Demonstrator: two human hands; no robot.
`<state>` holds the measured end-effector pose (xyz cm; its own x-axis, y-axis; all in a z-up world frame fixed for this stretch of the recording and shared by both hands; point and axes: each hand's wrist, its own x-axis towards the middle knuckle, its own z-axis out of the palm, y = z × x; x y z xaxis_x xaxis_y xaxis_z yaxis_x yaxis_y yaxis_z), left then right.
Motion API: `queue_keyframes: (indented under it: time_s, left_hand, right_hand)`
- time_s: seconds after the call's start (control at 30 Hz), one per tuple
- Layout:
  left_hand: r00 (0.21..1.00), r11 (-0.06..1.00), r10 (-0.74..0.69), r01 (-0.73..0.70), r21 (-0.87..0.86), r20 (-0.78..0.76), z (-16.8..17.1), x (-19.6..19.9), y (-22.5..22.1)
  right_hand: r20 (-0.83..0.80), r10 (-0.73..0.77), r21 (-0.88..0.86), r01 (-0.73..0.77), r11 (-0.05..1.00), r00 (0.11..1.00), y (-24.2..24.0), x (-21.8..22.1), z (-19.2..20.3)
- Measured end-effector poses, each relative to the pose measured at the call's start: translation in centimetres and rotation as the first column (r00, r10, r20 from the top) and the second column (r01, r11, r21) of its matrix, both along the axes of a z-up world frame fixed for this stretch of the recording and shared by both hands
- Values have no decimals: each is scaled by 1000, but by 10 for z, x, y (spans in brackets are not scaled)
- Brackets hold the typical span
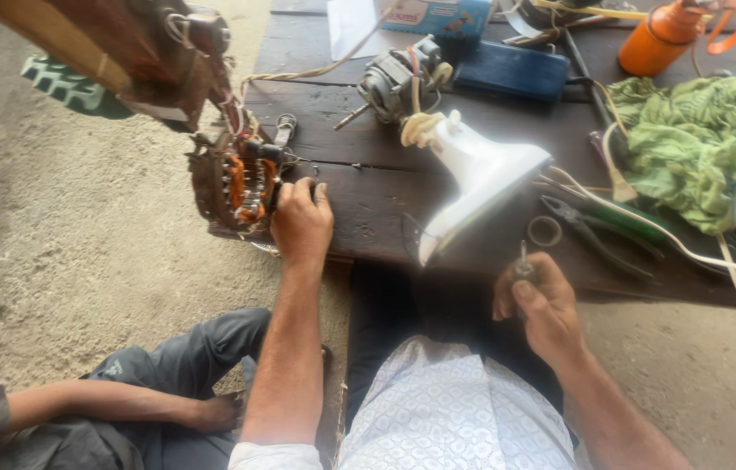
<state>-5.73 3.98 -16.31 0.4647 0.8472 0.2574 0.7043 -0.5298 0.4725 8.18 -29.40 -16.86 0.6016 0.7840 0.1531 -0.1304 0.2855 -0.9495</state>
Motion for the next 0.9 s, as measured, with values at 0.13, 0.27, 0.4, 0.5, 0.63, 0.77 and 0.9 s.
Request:
queue_keyframes:
  time_s: [0.13, 0.27, 0.4, 0.5, 0.63, 0.77, 0.9]
  left_hand:
    - [996, 998, -59, 57, 36, 63, -7, -10, -6]
    - [969, 989, -146, 141, 40, 201, -4, -16, -9]
    - [785, 963, -196, 266, -34, 588, 21, -22, -46]
    - [564, 850, -459, 505, 153, 687, 39, -26, -108]
    - [406, 684, -693, 633, 363, 596, 59, -15, -147]
    - [458, 701, -682, 634, 328, 570, 71, -6, -145]
    - [527, 722, -669, 629, 290, 524, 67, -9, -146]
  right_hand:
    - [-7, 66, 77, -65, 995, 998, 6, -7, 15]
    - [-18, 67, 59, -66, 996, 998, 16, -12, 20]
    - [135, -2, -77, 12, 997, 991, 28, -18, 30]
    - [313, -19, -48, 36, 998, 950, 34, -20, 44]
    - [344, 38, 108, -80, 991, 938, 47, -16, 60]
    - [400, 42, 99, -89, 991, 916, 53, -10, 66]
    - [448, -11, 66, -21, 998, 894, 55, -8, 62]
